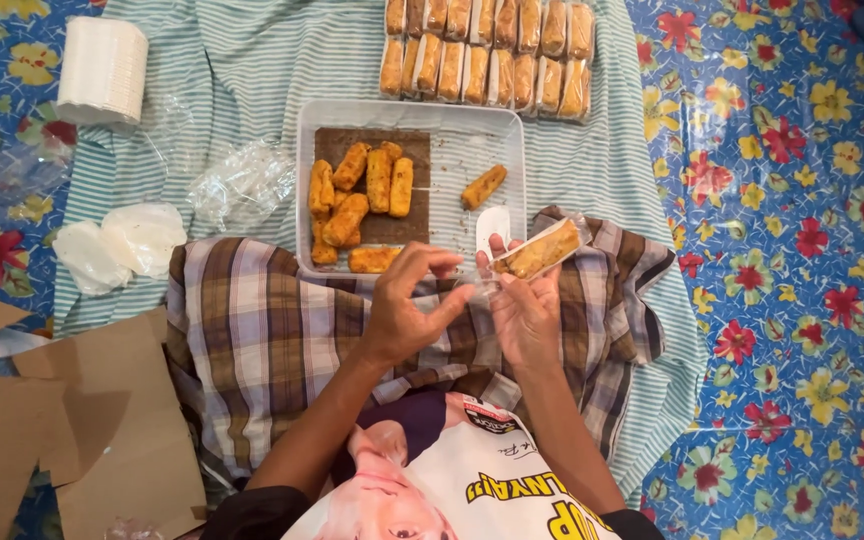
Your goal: Manually placing individual fried snacks into plastic bags for packaging.
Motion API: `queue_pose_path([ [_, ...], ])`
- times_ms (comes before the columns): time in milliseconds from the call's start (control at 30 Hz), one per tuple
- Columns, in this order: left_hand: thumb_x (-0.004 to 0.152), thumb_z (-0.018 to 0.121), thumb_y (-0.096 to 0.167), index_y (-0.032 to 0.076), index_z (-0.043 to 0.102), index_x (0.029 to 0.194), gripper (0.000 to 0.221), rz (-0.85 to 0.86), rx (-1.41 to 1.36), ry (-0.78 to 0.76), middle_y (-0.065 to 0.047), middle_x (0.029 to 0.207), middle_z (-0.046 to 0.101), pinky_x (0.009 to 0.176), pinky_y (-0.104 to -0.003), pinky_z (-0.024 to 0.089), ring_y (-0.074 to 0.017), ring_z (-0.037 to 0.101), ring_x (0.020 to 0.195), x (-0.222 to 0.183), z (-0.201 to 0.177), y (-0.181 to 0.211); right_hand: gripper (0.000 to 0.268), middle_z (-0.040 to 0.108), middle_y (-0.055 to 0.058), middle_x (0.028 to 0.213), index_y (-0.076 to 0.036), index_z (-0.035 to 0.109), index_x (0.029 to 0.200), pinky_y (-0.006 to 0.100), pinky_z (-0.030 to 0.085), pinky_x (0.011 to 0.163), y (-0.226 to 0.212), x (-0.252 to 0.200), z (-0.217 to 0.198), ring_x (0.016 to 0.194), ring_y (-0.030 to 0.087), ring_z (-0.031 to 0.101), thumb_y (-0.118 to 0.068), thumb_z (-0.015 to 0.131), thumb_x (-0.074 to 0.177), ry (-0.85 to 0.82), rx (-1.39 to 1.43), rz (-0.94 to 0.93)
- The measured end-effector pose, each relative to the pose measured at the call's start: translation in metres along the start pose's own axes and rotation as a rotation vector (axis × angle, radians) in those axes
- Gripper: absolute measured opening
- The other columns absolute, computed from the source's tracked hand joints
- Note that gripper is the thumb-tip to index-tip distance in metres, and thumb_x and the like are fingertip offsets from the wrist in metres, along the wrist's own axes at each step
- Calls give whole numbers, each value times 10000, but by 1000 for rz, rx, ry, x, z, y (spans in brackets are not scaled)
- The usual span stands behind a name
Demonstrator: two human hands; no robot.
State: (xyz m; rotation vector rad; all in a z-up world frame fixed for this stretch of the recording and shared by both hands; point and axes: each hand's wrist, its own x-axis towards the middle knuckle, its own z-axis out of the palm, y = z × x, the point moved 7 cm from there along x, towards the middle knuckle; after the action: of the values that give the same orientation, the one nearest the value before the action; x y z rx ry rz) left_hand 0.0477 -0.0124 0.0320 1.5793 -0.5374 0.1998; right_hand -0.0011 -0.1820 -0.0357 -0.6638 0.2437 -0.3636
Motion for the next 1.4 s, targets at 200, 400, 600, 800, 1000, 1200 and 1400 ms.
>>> queue_pose_path([
  [200, 822, 857, 174, 123, 759, 1088, 288, 66, 81, -54, -28, 902, 667, 908, -409, 503, -257, 699, 842, -6, 16, -2, 714, 572, 97, 1299, -186, 355, 1406, 551, 497, 1123, 5, -6, -7, 1301, 344, 580, 212, 558, 848, -37, -15, -36],
  [400, 843, 833, 143, 155, 783, 1007, 172, 217, 237, -11, 9, 849, 623, 971, -385, 489, -190, 677, 782, -16, 19, 1, 713, 568, 96, 1285, -172, 373, 1364, 559, 477, 1140, 3, -9, -4, 1308, 356, 569, 250, 550, 818, -57, -22, -57],
  [600, 886, 784, 118, 136, 771, 975, 91, 357, 383, 17, -4, 858, 610, 1019, -418, 467, -182, 660, 777, -19, 22, 19, 706, 558, 91, 1287, -176, 375, 1358, 555, 467, 1153, 9, -8, -11, 1314, 357, 565, 252, 539, 820, -72, -21, -61],
  [800, 895, 749, 84, 88, 753, 966, 71, 493, 499, 1, -35, 863, 588, 1004, -498, 475, -201, 609, 746, -25, 30, 29, 735, 533, 94, 1266, -193, 350, 1390, 560, 448, 1161, 8, -8, -13, 1325, 360, 553, 243, 538, 830, -45, -20, -53],
  [1000, 915, 750, 54, 56, 731, 895, 28, 564, 555, -17, -50, 847, 578, 980, -523, 489, -203, 592, 724, -24, 36, 37, 788, 518, 97, 1248, -183, 308, 1431, 571, 449, 1157, 13, -4, -28, 1315, 364, 560, 254, 561, 826, -10, -27, -38],
  [1200, 937, 721, 85, 71, 735, 933, 21, 546, 533, -33, -65, 912, 587, 1000, -498, 476, -216, 600, 761, -23, 39, 31, 771, 527, 97, 1231, -179, 317, 1423, 575, 442, 1163, 10, -2, -21, 1284, 344, 592, 265, 532, 830, 29, -30, -27],
  [1400, 858, 827, 165, 126, 748, 858, 89, -2, -44, -99, -45, 1023, 712, 897, -408, 559, -266, 731, 931, -20, 30, -13, 777, 542, 89, 1233, -196, 334, 1421, 571, 461, 1153, 8, 5, -28, 1258, 315, 616, 259, 527, 822, 52, -25, -16],
])
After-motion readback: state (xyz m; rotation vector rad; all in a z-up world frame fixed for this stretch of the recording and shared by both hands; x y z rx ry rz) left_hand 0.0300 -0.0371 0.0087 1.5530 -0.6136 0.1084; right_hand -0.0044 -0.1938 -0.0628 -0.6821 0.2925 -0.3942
